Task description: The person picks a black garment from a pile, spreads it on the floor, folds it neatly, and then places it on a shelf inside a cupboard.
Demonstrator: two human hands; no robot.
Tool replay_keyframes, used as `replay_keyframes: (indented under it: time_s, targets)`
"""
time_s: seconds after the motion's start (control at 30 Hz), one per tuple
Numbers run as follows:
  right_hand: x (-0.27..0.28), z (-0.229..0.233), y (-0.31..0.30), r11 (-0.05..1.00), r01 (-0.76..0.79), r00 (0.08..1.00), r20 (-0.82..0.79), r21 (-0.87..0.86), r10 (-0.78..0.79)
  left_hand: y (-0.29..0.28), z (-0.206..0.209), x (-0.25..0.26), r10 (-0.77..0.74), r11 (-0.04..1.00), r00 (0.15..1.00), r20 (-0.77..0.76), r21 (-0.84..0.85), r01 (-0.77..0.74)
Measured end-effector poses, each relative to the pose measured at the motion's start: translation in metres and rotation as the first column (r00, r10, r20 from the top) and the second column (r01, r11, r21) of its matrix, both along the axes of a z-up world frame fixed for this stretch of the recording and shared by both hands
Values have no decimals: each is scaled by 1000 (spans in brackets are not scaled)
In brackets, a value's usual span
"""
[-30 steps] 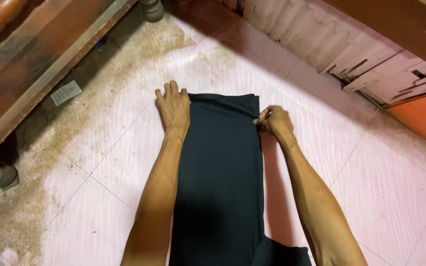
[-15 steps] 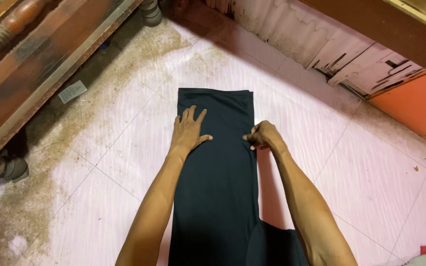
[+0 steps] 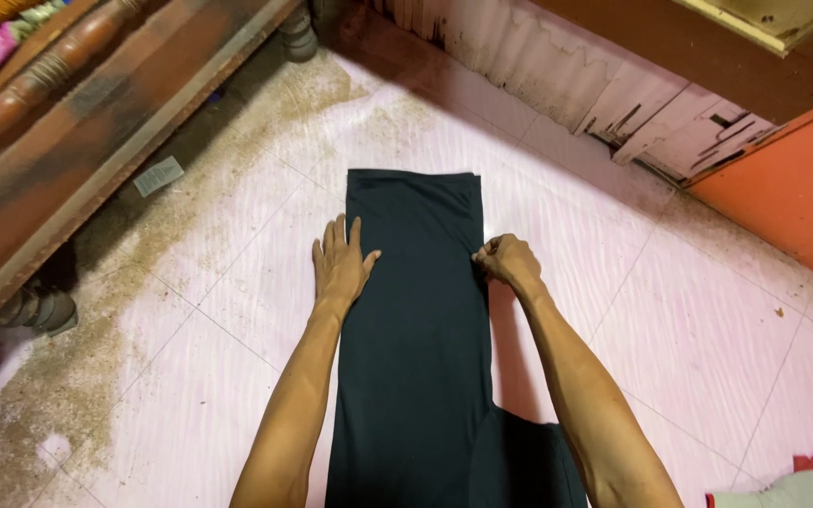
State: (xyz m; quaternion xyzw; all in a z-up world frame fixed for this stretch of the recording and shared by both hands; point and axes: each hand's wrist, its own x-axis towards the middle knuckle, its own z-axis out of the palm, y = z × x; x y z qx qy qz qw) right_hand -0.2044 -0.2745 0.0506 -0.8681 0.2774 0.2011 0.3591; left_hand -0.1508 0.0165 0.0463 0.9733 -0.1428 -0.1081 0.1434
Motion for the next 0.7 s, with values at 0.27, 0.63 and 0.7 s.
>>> replay_keyframes:
  time_s: [0.27,0.63,0.7]
  targets:
    - [45,-7,10,915,304,942,62,266,-331,1,-3,28,-60,998,997,-45,4,60]
    - [93,-29,-2,924,363,891,243,123,-383,-18,-22,85,-9,999,999,39,40,7]
    - [84,-20,3,932,359,882,307,58,-358,-20,-11,77,19,1000,998,52,-1,-19]
